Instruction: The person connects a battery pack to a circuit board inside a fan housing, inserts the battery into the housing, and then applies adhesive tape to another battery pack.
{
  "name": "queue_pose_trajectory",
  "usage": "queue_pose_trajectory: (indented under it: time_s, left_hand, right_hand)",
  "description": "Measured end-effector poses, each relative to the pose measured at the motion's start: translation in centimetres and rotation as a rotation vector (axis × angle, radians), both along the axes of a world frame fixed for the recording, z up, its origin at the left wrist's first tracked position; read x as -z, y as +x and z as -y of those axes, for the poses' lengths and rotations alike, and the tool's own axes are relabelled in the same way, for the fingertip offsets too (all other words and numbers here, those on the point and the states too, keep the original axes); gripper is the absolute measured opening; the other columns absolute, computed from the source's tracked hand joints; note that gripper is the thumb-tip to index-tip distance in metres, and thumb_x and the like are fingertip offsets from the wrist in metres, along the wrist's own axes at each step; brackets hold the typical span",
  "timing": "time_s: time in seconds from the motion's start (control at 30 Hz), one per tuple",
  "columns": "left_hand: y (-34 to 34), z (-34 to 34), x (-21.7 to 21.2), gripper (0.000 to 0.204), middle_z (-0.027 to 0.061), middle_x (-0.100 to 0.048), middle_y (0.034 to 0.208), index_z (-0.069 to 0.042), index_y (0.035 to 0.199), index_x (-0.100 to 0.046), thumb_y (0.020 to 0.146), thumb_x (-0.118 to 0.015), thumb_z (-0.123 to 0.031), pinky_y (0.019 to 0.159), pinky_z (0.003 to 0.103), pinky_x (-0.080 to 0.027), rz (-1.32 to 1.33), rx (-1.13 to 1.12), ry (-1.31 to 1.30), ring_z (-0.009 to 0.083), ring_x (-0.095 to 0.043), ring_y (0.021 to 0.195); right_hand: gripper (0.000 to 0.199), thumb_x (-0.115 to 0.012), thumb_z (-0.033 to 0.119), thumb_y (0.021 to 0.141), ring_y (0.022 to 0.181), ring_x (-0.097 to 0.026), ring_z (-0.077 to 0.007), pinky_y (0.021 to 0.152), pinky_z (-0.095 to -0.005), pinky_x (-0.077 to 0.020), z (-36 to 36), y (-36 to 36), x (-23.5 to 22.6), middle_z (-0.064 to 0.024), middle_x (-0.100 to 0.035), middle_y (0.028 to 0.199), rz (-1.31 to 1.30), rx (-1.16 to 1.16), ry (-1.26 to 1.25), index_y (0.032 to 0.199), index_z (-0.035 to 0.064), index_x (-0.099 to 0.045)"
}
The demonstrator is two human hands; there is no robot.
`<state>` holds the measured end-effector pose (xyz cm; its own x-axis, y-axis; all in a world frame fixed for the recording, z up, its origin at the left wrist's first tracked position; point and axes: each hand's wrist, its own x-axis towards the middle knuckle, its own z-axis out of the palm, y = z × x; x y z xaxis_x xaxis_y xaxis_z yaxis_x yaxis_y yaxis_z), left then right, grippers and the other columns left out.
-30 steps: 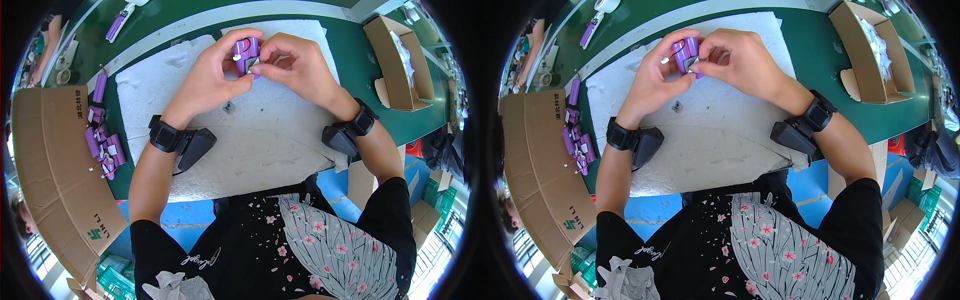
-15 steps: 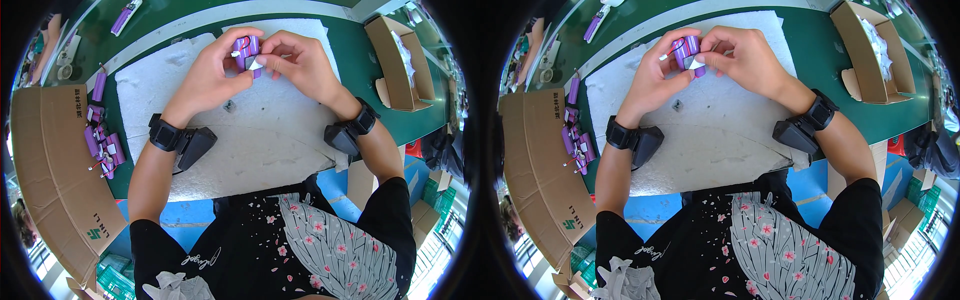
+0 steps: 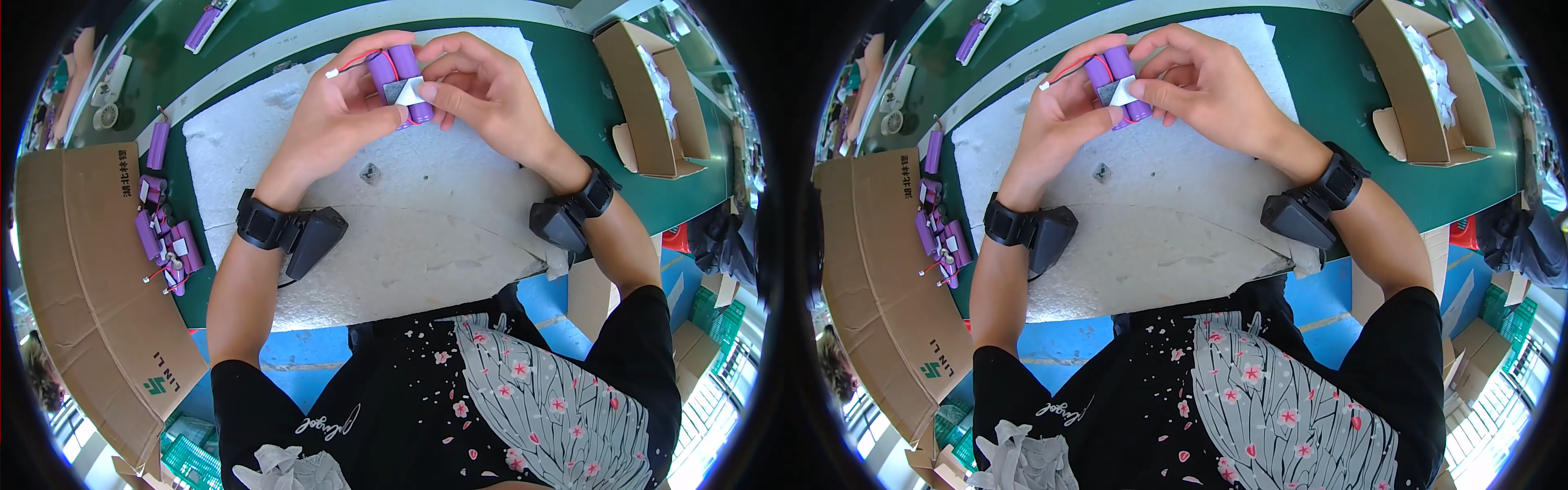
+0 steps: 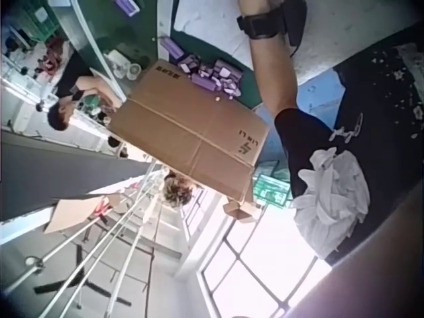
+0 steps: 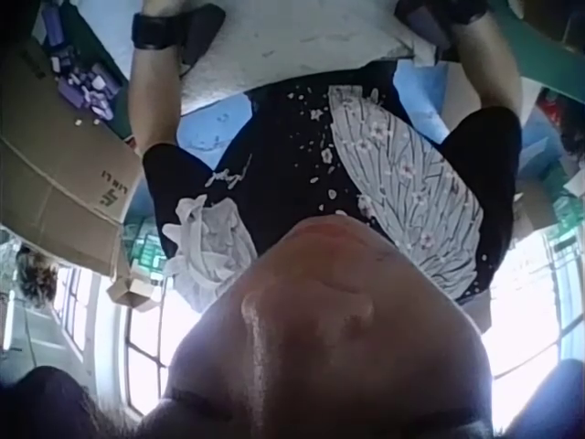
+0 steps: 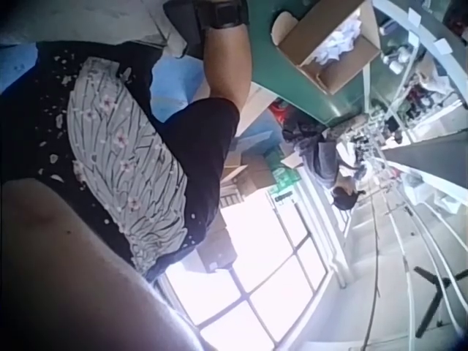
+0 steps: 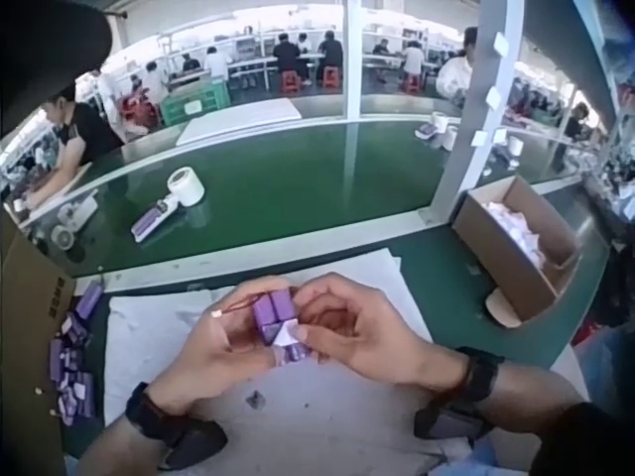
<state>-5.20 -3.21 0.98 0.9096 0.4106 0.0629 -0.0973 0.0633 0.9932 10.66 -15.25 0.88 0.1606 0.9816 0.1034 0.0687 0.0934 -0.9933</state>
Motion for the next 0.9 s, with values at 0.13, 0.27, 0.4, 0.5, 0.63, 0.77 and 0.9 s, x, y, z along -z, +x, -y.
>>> queue_pose_trajectory:
  time_s: [0.13, 0.27, 0.4, 0.5, 0.63, 0.77, 0.9]
  left_hand:
    - [0.14, 0.15, 0.06, 0.062, 0.0063, -0.057, 0.109, -0.009, 0.129, -0.045, 0.072, -0.061, 0.007, 0.085, 0.029, -0.048, 0.014, 0.001, 0.003, 0.0139, -0.056, 0.097]
    - [0.3, 0.42, 0.2, 0.061, 0.0062, -0.057, 0.109, -0.008, 0.129, -0.045, 0.072, -0.062, 0.006, 0.085, 0.028, -0.048, 0.049, -0.034, 0.027, 0.0133, -0.056, 0.096]
    - [0.38, 0.54, 0.79, 0.058, 0.0044, -0.057, 0.108, -0.008, 0.126, -0.047, 0.072, -0.063, 0.006, 0.083, 0.027, -0.049, 0.079, -0.098, 0.211, 0.0124, -0.056, 0.093]
    - [0.46, 0.56, 0.92, 0.053, 0.0047, -0.057, 0.105, -0.008, 0.122, -0.05, 0.072, -0.064, 0.004, 0.078, 0.027, -0.05, 0.058, -0.171, 0.389, 0.0137, -0.057, 0.087]
    - [0.53, 0.71, 0.48, 0.05, 0.007, -0.057, 0.102, -0.008, 0.118, -0.053, 0.071, -0.065, 0.001, 0.074, 0.027, -0.051, 0.015, -0.204, 0.598, 0.0166, -0.058, 0.085]
    - [0.47, 0.92, 0.23, 0.054, 0.0032, -0.054, 0.108, -0.007, 0.124, -0.049, 0.073, -0.059, 0.009, 0.084, 0.028, -0.05, -0.051, -0.181, 0.59, 0.0113, -0.056, 0.097]
    - [0.46, 0.85, 0.28, 0.054, 0.0037, -0.054, 0.108, -0.006, 0.124, -0.049, 0.074, -0.059, 0.009, 0.086, 0.028, -0.049, -0.051, -0.168, 0.569, 0.0113, -0.056, 0.098]
  right_hand:
    - [0.021, -0.061, 0.007, 0.087, 0.078, -0.059, -0.0116, 0.063, -0.0231, -0.0494, 0.09, -0.03, 0.11, -0.0058, -0.059, 0.099, 0.1, 0.069, 0.065, 0.107, 0.0027, -0.055]
    - [0.015, -0.062, 0.006, 0.086, 0.084, -0.058, -0.012, 0.066, -0.0228, -0.0497, 0.06, 0.51, 0.46, -0.0056, -0.058, 0.104, 0.338, 0.093, 0.169, 0.099, 0.0003, -0.06]
    - [0.011, -0.063, 0.006, 0.085, 0.086, -0.058, -0.0123, 0.069, -0.0222, -0.0495, -0.01, 0.23, 0.29, -0.0055, -0.057, 0.102, 0.353, 0.102, 0.1, 0.094, -0.0014, -0.063]
    - [0.012, -0.063, 0.006, 0.085, 0.086, -0.057, -0.0122, 0.068, -0.0218, -0.049, 0.02, 0.21, 0.09, -0.0051, -0.057, 0.101, 0.391, 0.1, 0.1, 0.094, -0.0014, -0.064]
    - [0.011, -0.064, 0.006, 0.084, 0.085, -0.057, -0.0119, 0.068, -0.0217, -0.0484, -0.07, 0.24, 0.42, -0.0046, -0.057, 0.102, 0.392, 0.094, 0.098, 0.093, -0.0013, -0.065]
    - [0.011, -0.064, 0.006, 0.084, 0.084, -0.056, -0.0115, 0.067, -0.0218, -0.0479, -0.07, 0.0, 0.3, -0.0043, -0.056, 0.103, 0.397, 0.098, 0.088, 0.092, -0.0011, -0.065]
    - [0.009, -0.064, 0.006, 0.084, 0.085, -0.056, -0.0111, 0.068, -0.0218, -0.0476, -0.14, -0.09, 0.47, -0.0041, -0.055, 0.104, 0.374, 0.101, 0.078, 0.089, -0.0011, -0.065]
